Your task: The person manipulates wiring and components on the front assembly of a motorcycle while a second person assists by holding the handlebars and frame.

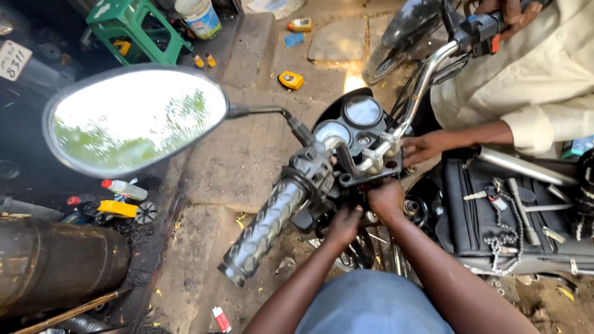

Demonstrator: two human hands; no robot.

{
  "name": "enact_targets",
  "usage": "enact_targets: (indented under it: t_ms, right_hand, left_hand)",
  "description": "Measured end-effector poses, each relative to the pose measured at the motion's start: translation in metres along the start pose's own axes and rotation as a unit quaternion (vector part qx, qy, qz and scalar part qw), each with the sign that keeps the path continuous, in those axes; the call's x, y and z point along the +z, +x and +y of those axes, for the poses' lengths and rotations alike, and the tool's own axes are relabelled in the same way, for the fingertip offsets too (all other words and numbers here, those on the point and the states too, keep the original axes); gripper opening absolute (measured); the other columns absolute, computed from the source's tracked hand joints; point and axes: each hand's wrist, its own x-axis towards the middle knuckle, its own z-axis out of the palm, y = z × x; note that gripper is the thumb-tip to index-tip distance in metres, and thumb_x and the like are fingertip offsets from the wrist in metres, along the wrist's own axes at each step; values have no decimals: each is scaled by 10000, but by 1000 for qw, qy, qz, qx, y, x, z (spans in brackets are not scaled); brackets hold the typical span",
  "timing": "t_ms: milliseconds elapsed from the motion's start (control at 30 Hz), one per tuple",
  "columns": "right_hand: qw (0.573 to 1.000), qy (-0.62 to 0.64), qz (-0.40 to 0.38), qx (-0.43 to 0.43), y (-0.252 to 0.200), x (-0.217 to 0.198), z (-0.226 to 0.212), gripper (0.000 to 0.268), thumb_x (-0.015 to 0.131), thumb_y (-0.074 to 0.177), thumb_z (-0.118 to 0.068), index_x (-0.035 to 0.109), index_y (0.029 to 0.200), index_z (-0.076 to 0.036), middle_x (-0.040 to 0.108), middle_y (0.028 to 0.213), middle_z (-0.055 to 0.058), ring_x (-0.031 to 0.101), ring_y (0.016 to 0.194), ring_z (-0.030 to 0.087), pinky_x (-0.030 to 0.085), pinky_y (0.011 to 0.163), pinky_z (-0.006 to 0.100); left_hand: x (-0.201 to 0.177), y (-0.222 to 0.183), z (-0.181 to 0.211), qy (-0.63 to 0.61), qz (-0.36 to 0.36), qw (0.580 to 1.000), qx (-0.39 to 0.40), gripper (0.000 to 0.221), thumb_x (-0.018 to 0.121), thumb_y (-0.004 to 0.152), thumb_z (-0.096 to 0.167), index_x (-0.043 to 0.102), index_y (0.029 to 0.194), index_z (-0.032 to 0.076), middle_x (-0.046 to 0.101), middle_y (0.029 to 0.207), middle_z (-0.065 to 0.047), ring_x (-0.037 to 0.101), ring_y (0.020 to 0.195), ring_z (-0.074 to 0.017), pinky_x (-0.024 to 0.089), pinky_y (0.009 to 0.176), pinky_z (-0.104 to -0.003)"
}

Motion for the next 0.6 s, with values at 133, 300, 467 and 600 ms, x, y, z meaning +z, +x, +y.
enact_targets:
  t_ms: [133,300,467,600]
  right_hand:
    - [998,-45,-10,-49,3,2,7,267,774,809,-249,793,1039,-114,764,1018,168,741,957,349,564,840,430]
    - [992,-73,1,-102,7,4,11,304,791,777,-262,786,1040,-109,758,1007,187,726,958,379,561,841,449]
    - [994,-42,-9,-101,11,7,22,325,777,778,-242,775,1054,-71,757,1017,206,744,936,376,584,838,428]
    - [995,-16,-13,-93,8,8,25,417,834,733,-293,761,1062,-47,747,1005,229,732,935,390,571,815,442]
  left_hand:
    - [37,31,-23,194,-40,961,-194,447,504,981,393,699,1183,45,642,1261,-250,587,1178,-458,455,1022,-523]
    - [44,56,-28,290,-106,942,-128,402,503,943,320,724,1149,55,674,1233,-234,630,1142,-437,489,994,-512]
    - [45,61,-24,267,-14,961,-74,364,529,917,280,739,1127,70,700,1198,-217,659,1107,-420,518,963,-497]
    - [43,75,-58,339,-46,939,-40,337,549,897,249,752,1109,81,721,1170,-203,682,1078,-407,541,939,-484]
